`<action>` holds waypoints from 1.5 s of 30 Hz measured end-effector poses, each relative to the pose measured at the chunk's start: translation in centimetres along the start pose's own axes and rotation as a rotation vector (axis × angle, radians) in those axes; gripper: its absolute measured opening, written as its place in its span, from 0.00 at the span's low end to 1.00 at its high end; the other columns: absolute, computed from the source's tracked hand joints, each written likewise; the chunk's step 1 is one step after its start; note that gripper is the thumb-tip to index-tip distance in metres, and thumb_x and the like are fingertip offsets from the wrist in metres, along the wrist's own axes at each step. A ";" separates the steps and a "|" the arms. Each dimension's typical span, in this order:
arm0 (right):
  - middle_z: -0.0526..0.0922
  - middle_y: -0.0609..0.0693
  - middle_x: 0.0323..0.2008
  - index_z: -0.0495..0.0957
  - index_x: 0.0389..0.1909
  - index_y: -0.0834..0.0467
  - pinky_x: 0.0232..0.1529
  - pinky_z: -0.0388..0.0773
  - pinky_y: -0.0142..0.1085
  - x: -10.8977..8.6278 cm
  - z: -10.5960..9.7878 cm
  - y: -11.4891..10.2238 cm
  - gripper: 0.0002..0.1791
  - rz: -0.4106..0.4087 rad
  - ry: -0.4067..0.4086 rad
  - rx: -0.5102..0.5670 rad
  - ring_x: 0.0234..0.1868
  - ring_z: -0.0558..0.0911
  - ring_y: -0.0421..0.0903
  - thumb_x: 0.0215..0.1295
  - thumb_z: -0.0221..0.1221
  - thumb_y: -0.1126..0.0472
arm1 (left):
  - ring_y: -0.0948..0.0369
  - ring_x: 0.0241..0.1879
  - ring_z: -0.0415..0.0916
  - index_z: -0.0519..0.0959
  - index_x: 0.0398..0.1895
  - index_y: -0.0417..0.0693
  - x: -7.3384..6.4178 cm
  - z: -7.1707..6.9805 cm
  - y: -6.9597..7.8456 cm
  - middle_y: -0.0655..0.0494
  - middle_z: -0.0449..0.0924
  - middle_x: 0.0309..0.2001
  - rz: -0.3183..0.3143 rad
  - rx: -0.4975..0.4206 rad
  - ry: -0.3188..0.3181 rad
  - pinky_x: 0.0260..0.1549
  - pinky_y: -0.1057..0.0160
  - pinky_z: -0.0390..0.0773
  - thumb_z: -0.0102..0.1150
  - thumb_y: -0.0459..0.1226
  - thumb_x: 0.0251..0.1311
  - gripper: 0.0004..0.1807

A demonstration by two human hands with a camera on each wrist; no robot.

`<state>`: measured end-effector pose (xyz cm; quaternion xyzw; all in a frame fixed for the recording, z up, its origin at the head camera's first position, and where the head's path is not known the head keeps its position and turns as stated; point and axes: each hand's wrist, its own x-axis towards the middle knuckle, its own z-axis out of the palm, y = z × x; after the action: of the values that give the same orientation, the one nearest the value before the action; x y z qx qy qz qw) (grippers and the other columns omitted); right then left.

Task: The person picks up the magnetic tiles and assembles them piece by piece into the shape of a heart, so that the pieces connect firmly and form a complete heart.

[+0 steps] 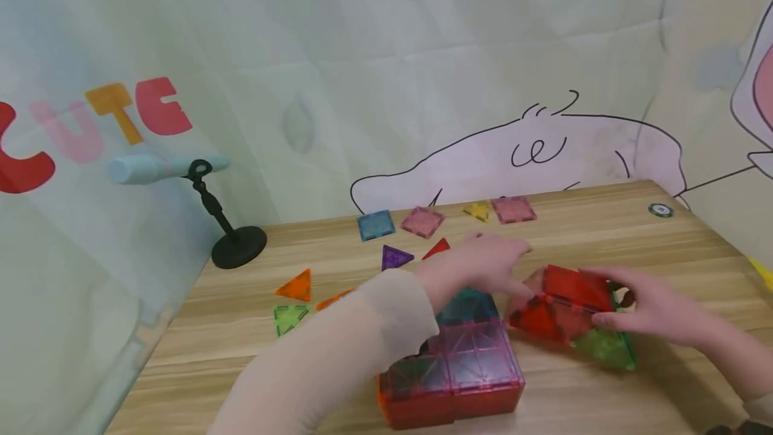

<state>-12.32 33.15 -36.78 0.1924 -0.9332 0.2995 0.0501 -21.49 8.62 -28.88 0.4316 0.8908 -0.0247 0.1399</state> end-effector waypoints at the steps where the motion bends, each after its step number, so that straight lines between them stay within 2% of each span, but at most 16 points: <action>1: 0.78 0.54 0.45 0.69 0.59 0.63 0.30 0.74 0.32 0.1 -0.2 0.1 0.34 0.044 -0.017 0.020 0.38 0.75 0.37 0.53 0.68 0.57 | 0.64 0.63 0.61 0.58 0.70 0.59 -0.3 -0.3 -0.6 0.66 0.63 0.66 0.006 -0.030 0.014 0.63 0.52 0.55 0.57 0.59 0.56 0.40; 3: 0.77 0.58 0.47 0.68 0.61 0.63 0.29 0.74 0.33 0.2 -0.7 0.1 0.32 0.139 -0.048 0.035 0.38 0.76 0.42 0.57 0.65 0.55 | 0.63 0.64 0.61 0.58 0.71 0.57 -0.9 -0.7 -1.8 0.64 0.62 0.66 0.031 -0.087 0.038 0.62 0.54 0.59 0.57 0.58 0.56 0.41; 5: 0.75 0.62 0.49 0.67 0.62 0.62 0.30 0.74 0.37 0.3 -1.1 0.1 0.32 0.200 -0.078 0.032 0.39 0.78 0.48 0.60 0.62 0.53 | 0.63 0.65 0.59 0.57 0.71 0.56 -1.6 -0.8 -3.1 0.62 0.61 0.67 0.054 -0.164 0.056 0.62 0.56 0.60 0.58 0.57 0.56 0.41; 7: 0.74 0.64 0.52 0.67 0.62 0.61 0.31 0.74 0.39 0.5 -1.4 0.2 0.30 0.225 -0.087 0.022 0.41 0.78 0.50 0.62 0.60 0.52 | 0.63 0.66 0.57 0.58 0.71 0.57 -2.3 -0.8 -4.3 0.62 0.60 0.68 0.071 -0.228 0.075 0.62 0.58 0.60 0.59 0.56 0.56 0.41; 11: 0.72 0.65 0.55 0.68 0.62 0.61 0.29 0.74 0.38 1.0 -1.9 0.4 0.27 0.236 -0.113 0.053 0.35 0.77 0.45 0.65 0.56 0.53 | 0.64 0.68 0.53 0.58 0.71 0.59 -3.6 -0.2 -6.5 0.63 0.58 0.69 0.085 -0.334 0.106 0.63 0.58 0.58 0.61 0.55 0.54 0.41; 16: 0.71 0.66 0.56 0.66 0.63 0.64 0.24 0.73 0.37 1.2 -2.2 0.8 0.27 0.295 -0.137 0.131 0.32 0.75 0.44 0.68 0.52 0.52 | 0.64 0.68 0.52 0.57 0.71 0.59 -4.9 0.4 -8.2 0.64 0.56 0.70 0.089 -0.393 0.115 0.63 0.57 0.59 0.63 0.54 0.54 0.43; 20: 0.70 0.67 0.54 0.62 0.65 0.67 0.23 0.75 0.39 1.0 -2.2 1.4 0.30 0.358 -0.126 0.221 0.35 0.75 0.45 0.70 0.49 0.51 | 0.62 0.68 0.52 0.52 0.73 0.58 -5.7 0.8 -8.9 0.60 0.55 0.70 0.070 -0.431 0.133 0.62 0.55 0.60 0.63 0.54 0.53 0.46; 27: 0.73 0.68 0.50 0.53 0.67 0.72 0.29 0.78 0.42 0.3 -1.4 2.5 0.34 0.450 -0.106 0.361 0.38 0.80 0.49 0.74 0.41 0.49 | 0.60 0.67 0.55 0.48 0.74 0.54 -6.6 1.4 -10.0 0.55 0.58 0.68 0.018 -0.467 0.181 0.62 0.54 0.61 0.62 0.55 0.54 0.49; 34: 0.75 0.61 0.46 0.48 0.68 0.73 0.33 0.79 0.43 -0.1 -0.7 3.2 0.38 0.555 -0.084 0.478 0.38 0.80 0.46 0.73 0.38 0.44 | 0.59 0.68 0.52 0.46 0.74 0.53 -7.1 1.6 -10.7 0.56 0.53 0.71 0.010 -0.531 0.193 0.62 0.55 0.60 0.61 0.57 0.54 0.50; 36: 0.75 0.63 0.46 0.49 0.67 0.73 0.32 0.79 0.42 -0.1 -0.6 3.0 0.38 0.553 -0.061 0.449 0.37 0.80 0.46 0.73 0.39 0.44 | 0.59 0.68 0.53 0.47 0.74 0.54 -7.1 1.7 -10.8 0.56 0.54 0.70 0.012 -0.534 0.203 0.61 0.54 0.61 0.61 0.57 0.53 0.50; 41: 0.74 0.67 0.49 0.57 0.66 0.70 0.29 0.78 0.39 -0.1 0.0 2.4 0.35 0.509 -0.008 0.296 0.36 0.78 0.46 0.73 0.41 0.45 | 0.61 0.65 0.56 0.48 0.72 0.55 -7.2 1.8 -11.0 0.58 0.57 0.68 0.035 -0.564 0.237 0.57 0.56 0.67 0.62 0.54 0.54 0.47; 45: 0.72 0.70 0.51 0.55 0.68 0.66 0.30 0.77 0.39 -0.1 0.2 2.2 0.35 0.499 -0.010 0.262 0.39 0.77 0.50 0.72 0.42 0.44 | 0.62 0.64 0.56 0.48 0.71 0.55 -7.2 2.0 -11.1 0.60 0.56 0.67 0.060 -0.590 0.251 0.54 0.58 0.70 0.63 0.51 0.55 0.45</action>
<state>-13.06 34.74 -38.21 -0.0369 -0.9052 0.4199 -0.0553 -25.40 -4.11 -29.67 0.3979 0.8568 0.2924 0.1488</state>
